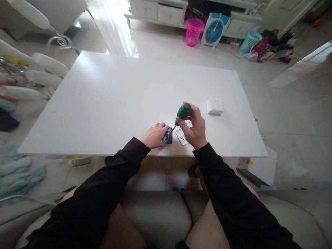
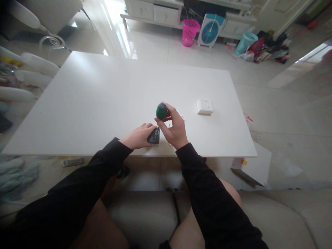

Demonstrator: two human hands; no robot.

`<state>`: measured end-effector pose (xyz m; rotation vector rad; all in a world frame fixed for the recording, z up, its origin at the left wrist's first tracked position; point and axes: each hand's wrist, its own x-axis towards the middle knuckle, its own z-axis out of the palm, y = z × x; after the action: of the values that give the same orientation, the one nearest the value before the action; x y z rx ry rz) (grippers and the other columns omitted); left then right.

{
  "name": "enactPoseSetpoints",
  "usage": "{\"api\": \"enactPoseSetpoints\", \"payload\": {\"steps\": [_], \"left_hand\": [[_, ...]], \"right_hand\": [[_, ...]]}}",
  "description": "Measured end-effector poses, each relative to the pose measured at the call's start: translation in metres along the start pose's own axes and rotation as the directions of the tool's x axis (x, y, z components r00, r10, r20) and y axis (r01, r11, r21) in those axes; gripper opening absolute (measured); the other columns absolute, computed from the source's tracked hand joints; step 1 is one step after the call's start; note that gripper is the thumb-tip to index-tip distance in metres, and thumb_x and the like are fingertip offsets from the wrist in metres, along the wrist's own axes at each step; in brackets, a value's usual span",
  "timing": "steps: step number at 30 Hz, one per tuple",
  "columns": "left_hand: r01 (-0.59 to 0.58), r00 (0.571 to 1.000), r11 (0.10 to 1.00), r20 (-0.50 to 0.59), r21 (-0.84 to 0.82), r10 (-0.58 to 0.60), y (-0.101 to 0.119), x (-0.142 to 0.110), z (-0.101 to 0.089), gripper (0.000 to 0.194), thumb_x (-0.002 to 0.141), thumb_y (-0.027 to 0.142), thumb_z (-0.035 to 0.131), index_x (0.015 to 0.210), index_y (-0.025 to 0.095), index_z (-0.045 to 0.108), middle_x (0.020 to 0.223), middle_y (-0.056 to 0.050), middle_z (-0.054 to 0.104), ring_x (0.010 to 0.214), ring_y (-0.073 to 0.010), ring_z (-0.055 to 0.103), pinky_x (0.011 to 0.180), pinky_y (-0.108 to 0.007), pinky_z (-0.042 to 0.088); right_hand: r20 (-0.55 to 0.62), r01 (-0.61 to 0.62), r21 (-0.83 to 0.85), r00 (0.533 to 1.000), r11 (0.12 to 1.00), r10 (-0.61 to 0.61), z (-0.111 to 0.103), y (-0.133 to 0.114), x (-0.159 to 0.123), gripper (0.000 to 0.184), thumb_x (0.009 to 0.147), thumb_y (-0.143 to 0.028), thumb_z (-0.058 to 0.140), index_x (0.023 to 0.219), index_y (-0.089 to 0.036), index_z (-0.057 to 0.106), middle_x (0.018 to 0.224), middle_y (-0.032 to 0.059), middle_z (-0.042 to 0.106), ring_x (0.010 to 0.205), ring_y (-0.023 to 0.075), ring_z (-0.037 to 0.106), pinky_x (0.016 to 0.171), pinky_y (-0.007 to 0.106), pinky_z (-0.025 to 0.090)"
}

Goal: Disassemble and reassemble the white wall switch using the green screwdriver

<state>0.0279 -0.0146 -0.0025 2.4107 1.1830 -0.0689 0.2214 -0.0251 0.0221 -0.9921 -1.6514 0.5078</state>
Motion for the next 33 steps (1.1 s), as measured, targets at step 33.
{"api": "enactPoseSetpoints", "payload": {"steps": [33], "left_hand": [[-0.028, 0.991, 0.990, -0.123, 0.137, 0.045, 0.009, -0.010, -0.002, 0.049, 0.083, 0.027, 0.067, 0.129, 0.019, 0.053, 0.127, -0.012, 0.062, 0.116, -0.0317, 0.056, 0.088, -0.044, 0.051]], "right_hand": [[-0.047, 0.059, -0.082, 0.997, 0.995, -0.063, -0.003, -0.002, -0.006, 0.049, 0.098, -0.046, 0.065, 0.142, -0.028, 0.053, 0.123, 0.0081, 0.069, 0.096, 0.0208, 0.070, 0.078, 0.034, 0.064]]}}
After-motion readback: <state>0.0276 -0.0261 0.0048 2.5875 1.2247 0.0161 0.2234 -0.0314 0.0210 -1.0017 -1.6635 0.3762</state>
